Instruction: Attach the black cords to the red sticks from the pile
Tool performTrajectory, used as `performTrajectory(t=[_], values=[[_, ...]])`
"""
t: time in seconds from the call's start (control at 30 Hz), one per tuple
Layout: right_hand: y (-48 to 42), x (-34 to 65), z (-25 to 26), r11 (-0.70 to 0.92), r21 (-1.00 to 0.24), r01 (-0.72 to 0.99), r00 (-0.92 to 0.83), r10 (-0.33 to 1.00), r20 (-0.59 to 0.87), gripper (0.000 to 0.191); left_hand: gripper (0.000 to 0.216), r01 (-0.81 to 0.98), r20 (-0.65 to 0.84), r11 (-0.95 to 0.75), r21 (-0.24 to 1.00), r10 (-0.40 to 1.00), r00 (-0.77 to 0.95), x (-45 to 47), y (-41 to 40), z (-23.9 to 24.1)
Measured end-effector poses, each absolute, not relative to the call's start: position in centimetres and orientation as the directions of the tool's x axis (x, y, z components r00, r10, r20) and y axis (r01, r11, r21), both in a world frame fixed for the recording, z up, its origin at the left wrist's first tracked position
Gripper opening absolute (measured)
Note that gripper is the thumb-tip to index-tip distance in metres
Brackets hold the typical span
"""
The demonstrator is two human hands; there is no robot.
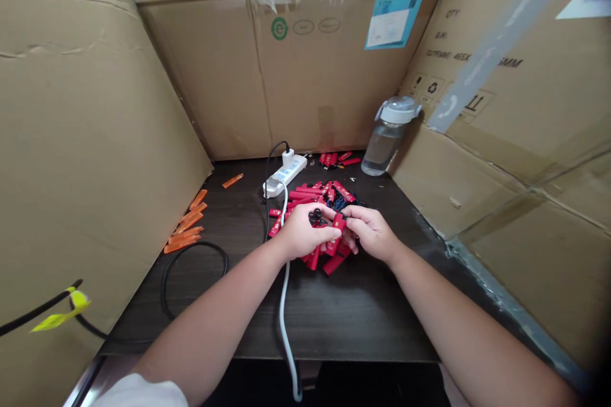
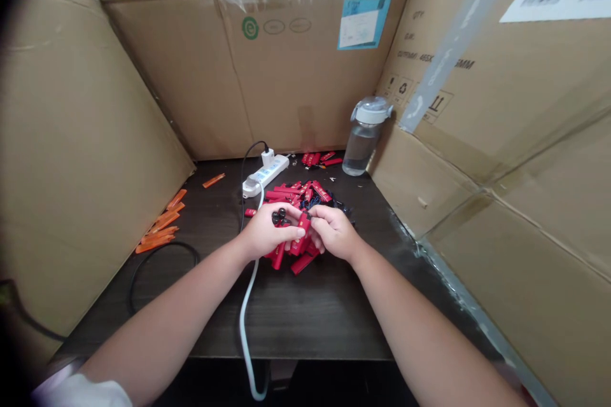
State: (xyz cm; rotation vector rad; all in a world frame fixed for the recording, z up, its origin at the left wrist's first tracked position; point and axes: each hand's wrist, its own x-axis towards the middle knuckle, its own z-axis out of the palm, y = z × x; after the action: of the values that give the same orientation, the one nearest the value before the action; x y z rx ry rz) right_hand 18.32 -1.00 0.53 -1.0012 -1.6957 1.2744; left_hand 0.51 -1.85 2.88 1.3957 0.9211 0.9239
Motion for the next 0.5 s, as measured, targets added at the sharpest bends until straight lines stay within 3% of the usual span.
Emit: performTrajectory(t=[0.33, 0.5], values=[[-0.73, 18.26, 0.05, 0.407, -0.895, 0.182, -0.395, 0.864, 0.313, 0.026, 0.020, 0.105, 0.021, -0.071, 0.992, 0.911, 0.412, 0.52, -1.88, 2.45], [-0.74, 17.77, -0.48, 0.530, -0.811, 0.248, -0.330, 0.833, 0.444, 0.025, 0.018, 0.199, 0.193, -0.285, 0.938, 0.903, 0.383, 0.60, -1.79, 2.33]])
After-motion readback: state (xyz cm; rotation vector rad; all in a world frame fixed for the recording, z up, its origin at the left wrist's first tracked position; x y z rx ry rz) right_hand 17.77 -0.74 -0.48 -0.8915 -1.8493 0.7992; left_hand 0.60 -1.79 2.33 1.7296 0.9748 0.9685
